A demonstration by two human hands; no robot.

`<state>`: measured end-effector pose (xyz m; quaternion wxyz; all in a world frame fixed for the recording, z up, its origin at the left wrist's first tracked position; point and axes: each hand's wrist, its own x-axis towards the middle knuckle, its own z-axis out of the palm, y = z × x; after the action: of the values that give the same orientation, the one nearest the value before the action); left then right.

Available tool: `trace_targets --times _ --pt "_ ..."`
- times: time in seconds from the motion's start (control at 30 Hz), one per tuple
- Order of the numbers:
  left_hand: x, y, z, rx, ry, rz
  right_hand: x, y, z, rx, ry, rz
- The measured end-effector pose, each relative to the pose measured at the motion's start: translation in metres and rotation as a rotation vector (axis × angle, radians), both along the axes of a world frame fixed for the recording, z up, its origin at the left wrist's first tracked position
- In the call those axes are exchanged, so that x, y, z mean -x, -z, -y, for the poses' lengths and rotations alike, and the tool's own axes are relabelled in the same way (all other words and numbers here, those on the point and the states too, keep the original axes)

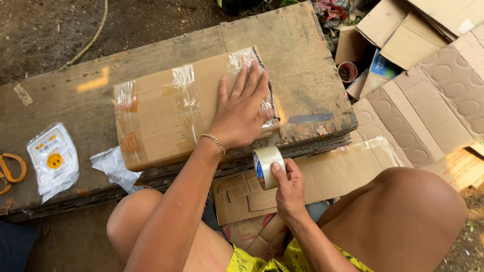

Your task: The person sits at a wooden table outdoors and tapes a cardboard box with clear packing tape. They apply multiple strips of tape across the top and sides, rotate the box to seal all edges, and use a small blade to cut the tape. The person then picks up a flat piece of cardboard and cuts it with the blade.

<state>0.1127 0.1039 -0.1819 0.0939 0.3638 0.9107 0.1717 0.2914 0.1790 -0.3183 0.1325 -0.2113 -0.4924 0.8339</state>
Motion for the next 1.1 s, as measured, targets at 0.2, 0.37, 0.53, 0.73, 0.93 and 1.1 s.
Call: trace_targets --times 0.2,0.37,0.53,0.73,0.93,1.1 --pt "0.007 0.005 -0.005 0.128 -0.013 0.073 0.001 0.001 0.0 0.008 -0.019 -0.008" --pt "0.002 0.011 0.027 -0.34 0.116 -0.16 0.002 0.008 -0.001 -0.054 -0.02 -0.05" --pt "-0.02 0.002 0.093 -0.032 0.161 -0.535 0.005 0.008 0.002 -0.104 -0.01 -0.011" --pt "-0.004 -0.023 0.094 0.531 0.063 -0.451 0.011 -0.01 0.0 -0.153 -0.008 -0.006" --pt "0.03 -0.059 0.085 0.572 0.104 -0.264 0.03 -0.069 -0.001 -0.273 0.065 -0.013" --pt "0.096 -0.098 0.085 0.417 0.118 -0.047 0.088 -0.148 -0.013 -0.289 0.057 0.072"
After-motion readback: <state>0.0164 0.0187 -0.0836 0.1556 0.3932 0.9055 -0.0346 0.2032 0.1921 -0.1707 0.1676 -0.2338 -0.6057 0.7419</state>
